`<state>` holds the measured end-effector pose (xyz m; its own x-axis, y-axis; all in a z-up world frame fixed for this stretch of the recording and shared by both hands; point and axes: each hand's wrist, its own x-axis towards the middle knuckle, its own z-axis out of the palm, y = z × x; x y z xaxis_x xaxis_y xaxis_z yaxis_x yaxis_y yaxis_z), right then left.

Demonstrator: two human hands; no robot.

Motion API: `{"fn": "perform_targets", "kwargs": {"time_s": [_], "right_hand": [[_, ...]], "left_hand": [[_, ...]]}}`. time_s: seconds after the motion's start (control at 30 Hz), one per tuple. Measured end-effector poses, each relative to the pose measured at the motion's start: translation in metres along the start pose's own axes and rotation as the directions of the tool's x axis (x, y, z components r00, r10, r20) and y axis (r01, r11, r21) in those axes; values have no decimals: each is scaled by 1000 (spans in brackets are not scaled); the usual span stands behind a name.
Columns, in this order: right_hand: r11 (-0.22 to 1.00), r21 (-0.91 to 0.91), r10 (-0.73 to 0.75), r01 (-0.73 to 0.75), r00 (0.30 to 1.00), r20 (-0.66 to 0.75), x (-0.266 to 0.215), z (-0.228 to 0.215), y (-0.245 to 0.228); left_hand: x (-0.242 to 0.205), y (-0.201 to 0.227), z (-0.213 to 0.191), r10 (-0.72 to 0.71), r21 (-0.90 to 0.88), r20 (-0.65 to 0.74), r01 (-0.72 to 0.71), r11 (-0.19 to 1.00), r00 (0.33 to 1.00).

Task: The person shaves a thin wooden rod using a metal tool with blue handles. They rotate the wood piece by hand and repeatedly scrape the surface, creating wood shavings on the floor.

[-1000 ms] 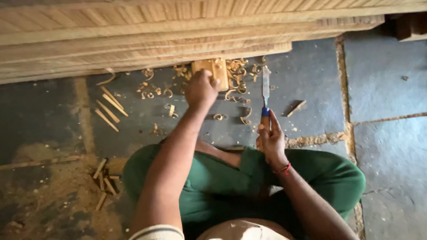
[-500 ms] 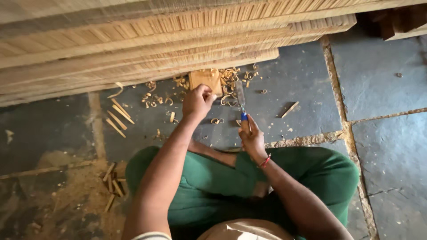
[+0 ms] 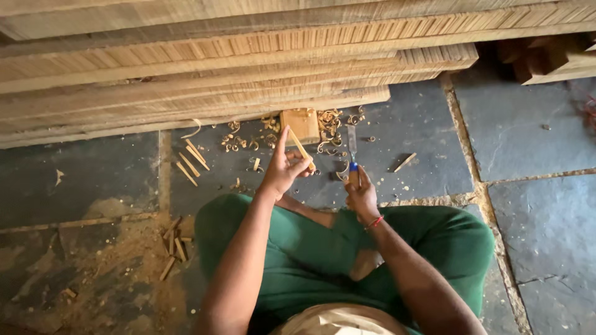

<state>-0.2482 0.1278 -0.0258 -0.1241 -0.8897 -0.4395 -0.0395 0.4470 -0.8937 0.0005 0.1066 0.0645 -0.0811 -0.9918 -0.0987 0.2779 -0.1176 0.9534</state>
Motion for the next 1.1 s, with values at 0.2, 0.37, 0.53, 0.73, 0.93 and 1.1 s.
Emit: {"fn": "perform_targets", "kwargs": {"time_s": [0.2,0.37,0.53,0.73,0.93,1.1], "right_hand": [[995,-94,-28,25,999,-22,-10,-3,-4],[997,-61,-48,48,999,7,-12,-1,-2],[994,-73,-80,80,997,1,-13,2,2],[974,-204,-102,101,995,5,-17,5,-5],[970,-228,-88,85,996,-4,-22,9,-14],[967,-243,-74,71,997,-5,-27,11,-17]], "left_hand": [[-9,8,-10,-73,-399,114,113,910,991],[-5,2,-19,-17,-551,127,85,830,992],[-1,-7,-24,18,-632,107,54,773,994],[5,-10,-29,41,-701,-48,-63,710,998],[7,-7,-35,55,-736,-149,-148,660,987],[2,-1,-36,84,-757,-29,-77,649,996]]}}
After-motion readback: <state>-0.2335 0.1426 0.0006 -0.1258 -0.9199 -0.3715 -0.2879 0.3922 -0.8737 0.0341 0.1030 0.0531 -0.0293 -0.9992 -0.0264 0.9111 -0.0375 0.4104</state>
